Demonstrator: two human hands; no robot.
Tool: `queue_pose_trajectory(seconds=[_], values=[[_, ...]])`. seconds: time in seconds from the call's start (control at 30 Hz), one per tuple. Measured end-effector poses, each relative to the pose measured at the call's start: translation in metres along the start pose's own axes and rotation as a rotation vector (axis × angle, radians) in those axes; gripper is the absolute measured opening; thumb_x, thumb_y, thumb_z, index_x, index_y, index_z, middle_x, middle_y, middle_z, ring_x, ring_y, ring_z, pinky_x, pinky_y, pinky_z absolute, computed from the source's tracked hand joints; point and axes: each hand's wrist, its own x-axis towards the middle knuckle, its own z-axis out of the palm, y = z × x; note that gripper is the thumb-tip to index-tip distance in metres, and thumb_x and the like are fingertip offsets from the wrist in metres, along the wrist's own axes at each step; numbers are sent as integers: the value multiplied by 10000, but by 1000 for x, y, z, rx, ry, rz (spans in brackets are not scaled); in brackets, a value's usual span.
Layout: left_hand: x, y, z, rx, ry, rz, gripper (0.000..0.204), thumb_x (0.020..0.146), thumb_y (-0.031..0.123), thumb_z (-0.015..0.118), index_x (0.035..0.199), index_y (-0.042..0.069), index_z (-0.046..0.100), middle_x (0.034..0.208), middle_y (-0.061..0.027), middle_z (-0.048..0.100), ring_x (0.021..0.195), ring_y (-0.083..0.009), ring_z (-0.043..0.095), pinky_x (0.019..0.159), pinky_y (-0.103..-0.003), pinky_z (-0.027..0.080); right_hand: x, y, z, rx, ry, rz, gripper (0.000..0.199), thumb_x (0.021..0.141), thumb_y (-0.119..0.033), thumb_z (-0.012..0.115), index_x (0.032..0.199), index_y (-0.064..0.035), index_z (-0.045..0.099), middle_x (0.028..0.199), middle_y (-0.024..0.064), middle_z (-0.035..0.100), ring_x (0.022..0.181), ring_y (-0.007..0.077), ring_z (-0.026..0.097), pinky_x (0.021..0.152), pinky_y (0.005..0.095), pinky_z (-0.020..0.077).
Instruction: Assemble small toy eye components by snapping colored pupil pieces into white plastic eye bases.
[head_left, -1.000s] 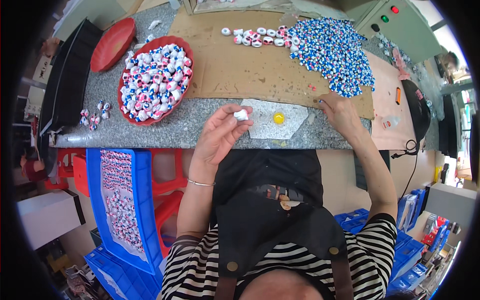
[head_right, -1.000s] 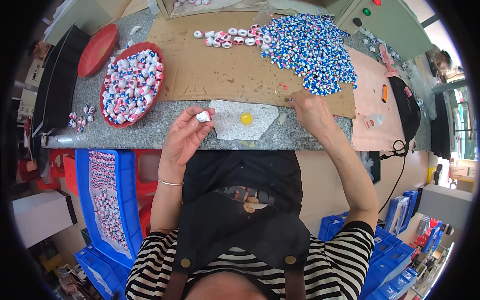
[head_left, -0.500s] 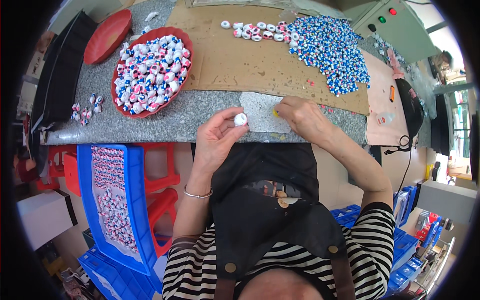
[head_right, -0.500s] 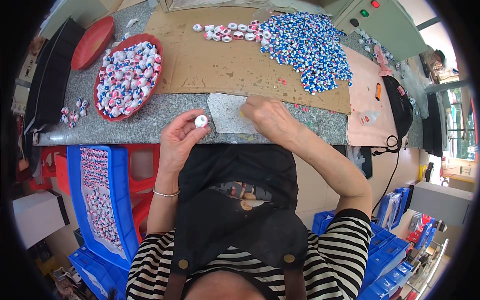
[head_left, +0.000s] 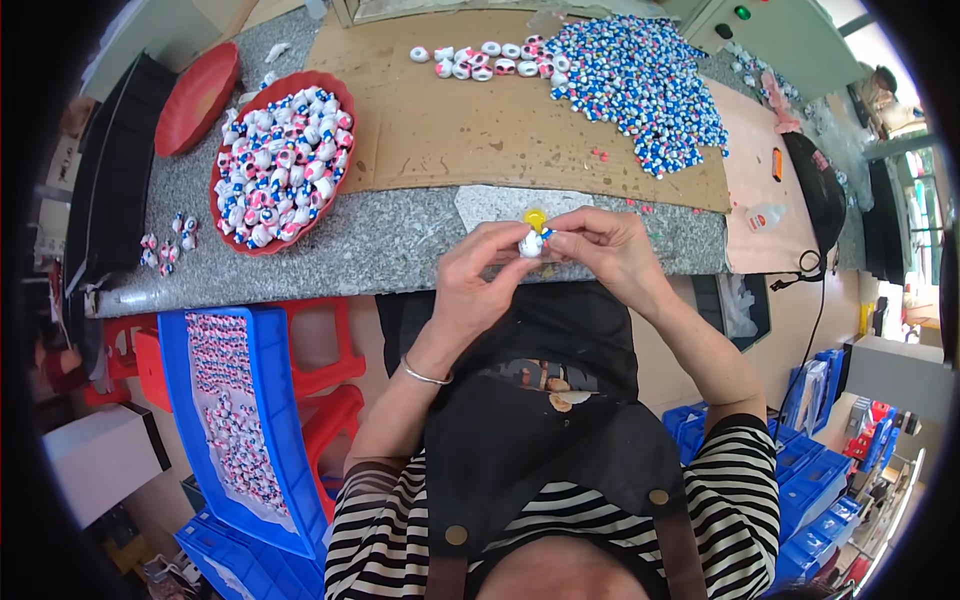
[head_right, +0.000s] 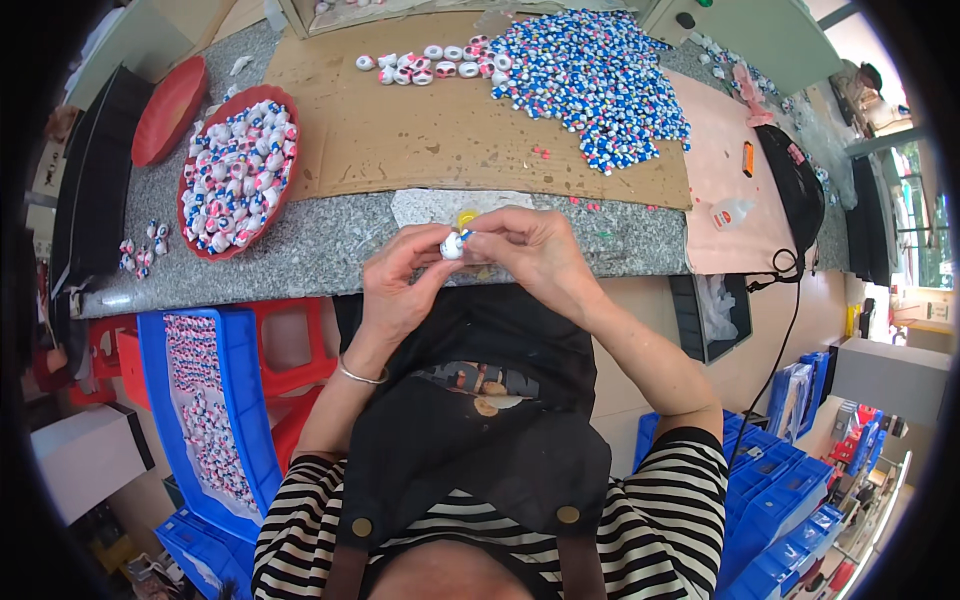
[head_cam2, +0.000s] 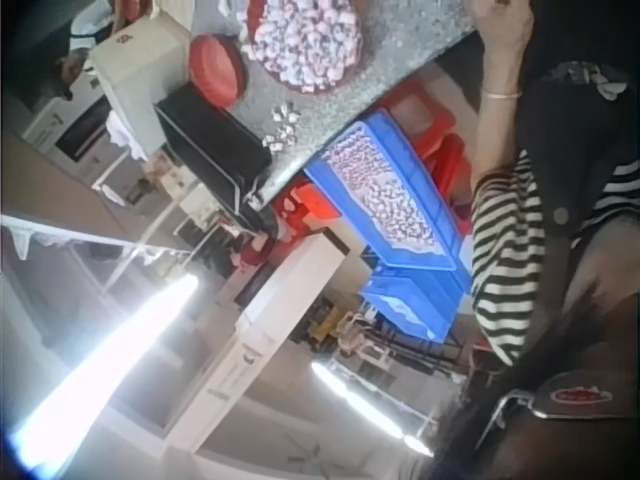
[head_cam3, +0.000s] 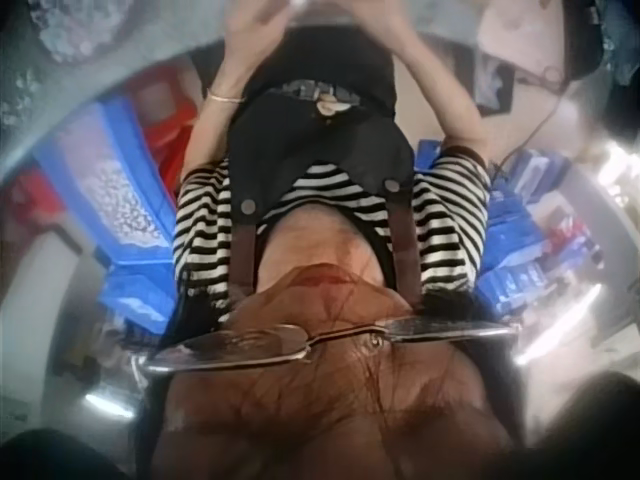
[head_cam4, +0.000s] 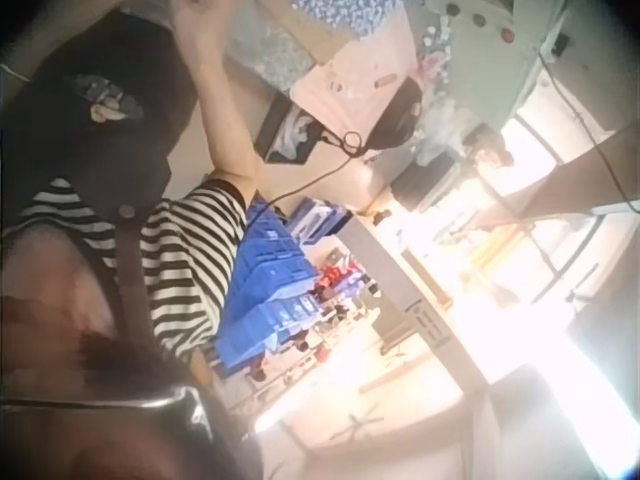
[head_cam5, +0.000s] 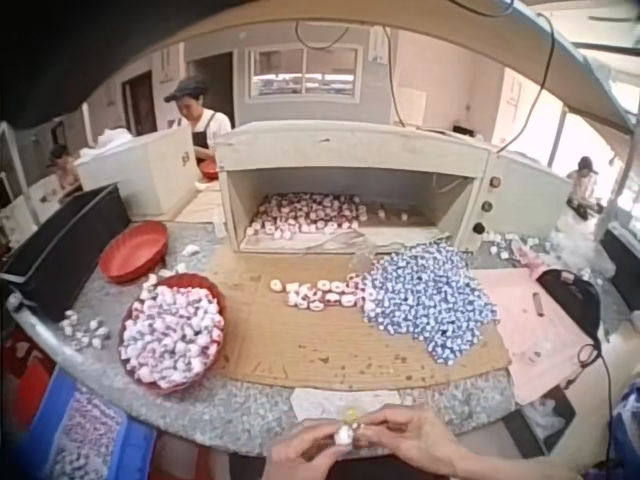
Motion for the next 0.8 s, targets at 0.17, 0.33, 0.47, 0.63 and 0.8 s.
queue_pose_trajectory(seconds=[0.17,0.33,0.47,0.63,0.8], values=[[16,23,-20,-309,-342,-291,240,920,-1,579,1150,-34,640,963,-97,668,808,-136,666,713,-238,545,-12,-16,-5,-694,-85,-561,129,822,-20,696,950,1,701,836,101,690,755,189,673,659,278,516],[11,19,-17,-312,-308,-344,222,956,46,540,1127,-35,658,870,-72,674,698,-91,614,634,-219,505,-9,-5,3,-570,-36,-584,150,803,-36,697,953,-26,699,777,114,655,707,245,658,604,325,511],[13,12,-23,-268,-385,-419,237,950,44,550,1159,-25,639,926,-69,670,765,-92,626,678,-224,514,-4,4,-6,-567,-107,-479,166,828,-59,687,990,-27,698,822,111,671,774,241,662,681,334,516],[39,39,-91,123,-48,-168,209,923,4,563,1128,-13,601,1036,-47,612,941,-99,590,775,-216,481,23,18,-81,-909,299,-564,134,859,-65,644,978,-17,683,879,140,666,795,282,650,705,341,509],[73,57,-189,1415,371,283,489,834,23,620,1310,54,514,1313,-195,492,1180,-372,491,990,-442,397,37,10,-122,-1362,422,-509,86,851,-95,628,905,-32,649,829,144,607,753,334,621,646,423,493]])
